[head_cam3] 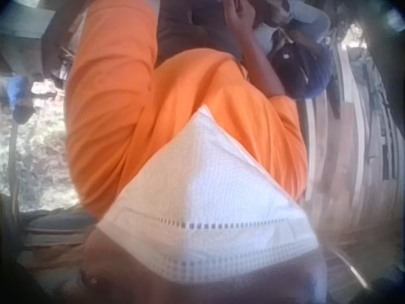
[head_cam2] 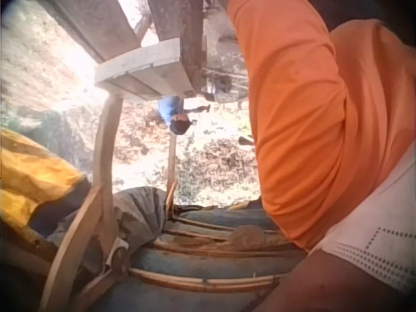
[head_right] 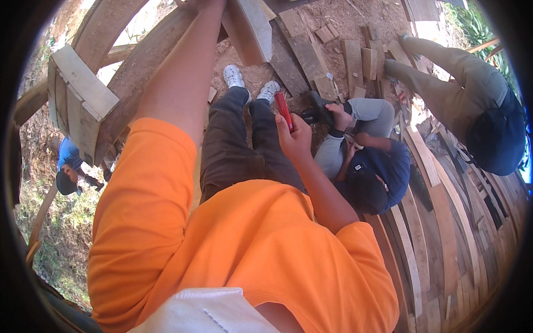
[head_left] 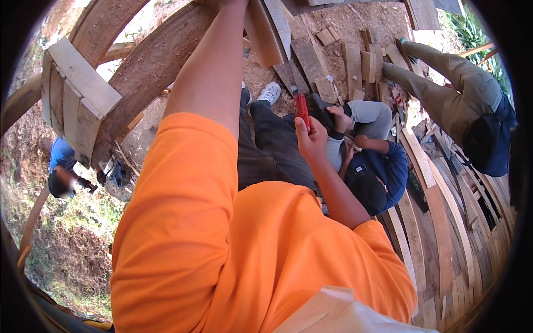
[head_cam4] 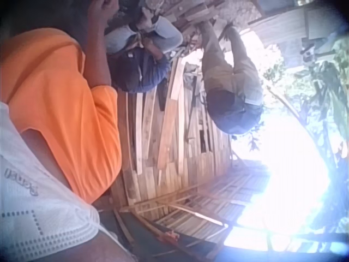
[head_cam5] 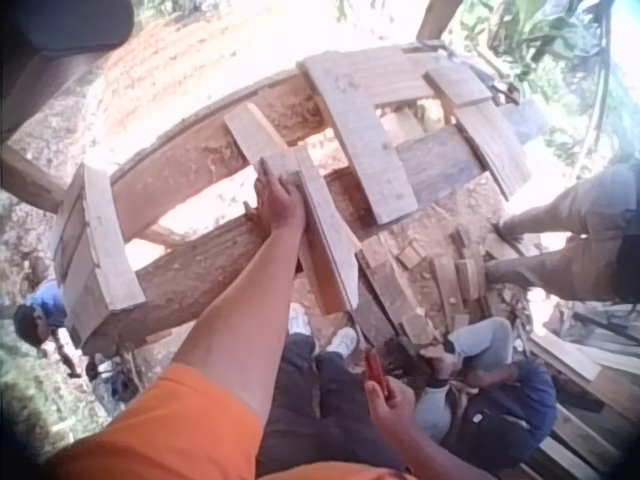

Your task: The person uses a hand saw to cut a piece of wood that is clamped to a wooden beam. They hold the wood steady with one hand while sawing with the other. After cutting, they pick up the piece of wood and walk away.

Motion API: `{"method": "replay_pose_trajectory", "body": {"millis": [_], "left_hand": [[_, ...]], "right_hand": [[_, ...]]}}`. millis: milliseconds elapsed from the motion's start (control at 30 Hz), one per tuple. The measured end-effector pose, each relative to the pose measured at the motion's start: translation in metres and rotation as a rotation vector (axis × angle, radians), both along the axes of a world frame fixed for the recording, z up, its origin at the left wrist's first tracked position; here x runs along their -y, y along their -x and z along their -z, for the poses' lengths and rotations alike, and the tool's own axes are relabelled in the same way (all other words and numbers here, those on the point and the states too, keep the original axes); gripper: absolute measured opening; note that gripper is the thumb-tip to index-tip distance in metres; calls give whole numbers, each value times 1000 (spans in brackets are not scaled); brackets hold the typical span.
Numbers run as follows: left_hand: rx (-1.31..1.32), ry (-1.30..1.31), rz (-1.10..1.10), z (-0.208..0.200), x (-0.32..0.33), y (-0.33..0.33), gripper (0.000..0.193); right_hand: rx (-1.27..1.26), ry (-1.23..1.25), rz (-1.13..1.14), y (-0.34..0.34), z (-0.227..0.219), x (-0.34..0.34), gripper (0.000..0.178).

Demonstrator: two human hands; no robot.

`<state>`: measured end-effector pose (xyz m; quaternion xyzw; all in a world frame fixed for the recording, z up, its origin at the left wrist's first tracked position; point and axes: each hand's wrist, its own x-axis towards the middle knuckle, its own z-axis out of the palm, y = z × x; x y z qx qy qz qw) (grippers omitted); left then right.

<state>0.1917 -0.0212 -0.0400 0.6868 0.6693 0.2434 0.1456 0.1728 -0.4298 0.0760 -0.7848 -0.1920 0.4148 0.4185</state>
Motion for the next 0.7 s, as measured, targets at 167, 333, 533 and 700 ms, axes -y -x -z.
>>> {"method": "replay_pose_trajectory", "body": {"millis": [167, 333, 533, 700], "left_hand": [[21, -31, 20, 2, -1, 0, 64], [-22, 8, 5, 6, -4, 2, 63], [0, 10, 0, 0, -1, 0, 63], [-6, -33, -9, 8, -2, 0, 64]], "right_hand": [[-35, 1, 14, -1, -5, -19, 31], [-17, -35, 17, -2, 6, -35, 32], [-31, -7, 30, -1, 6, -8, 35], [-23, -29, 38, -1, 4, -4, 37]]}}
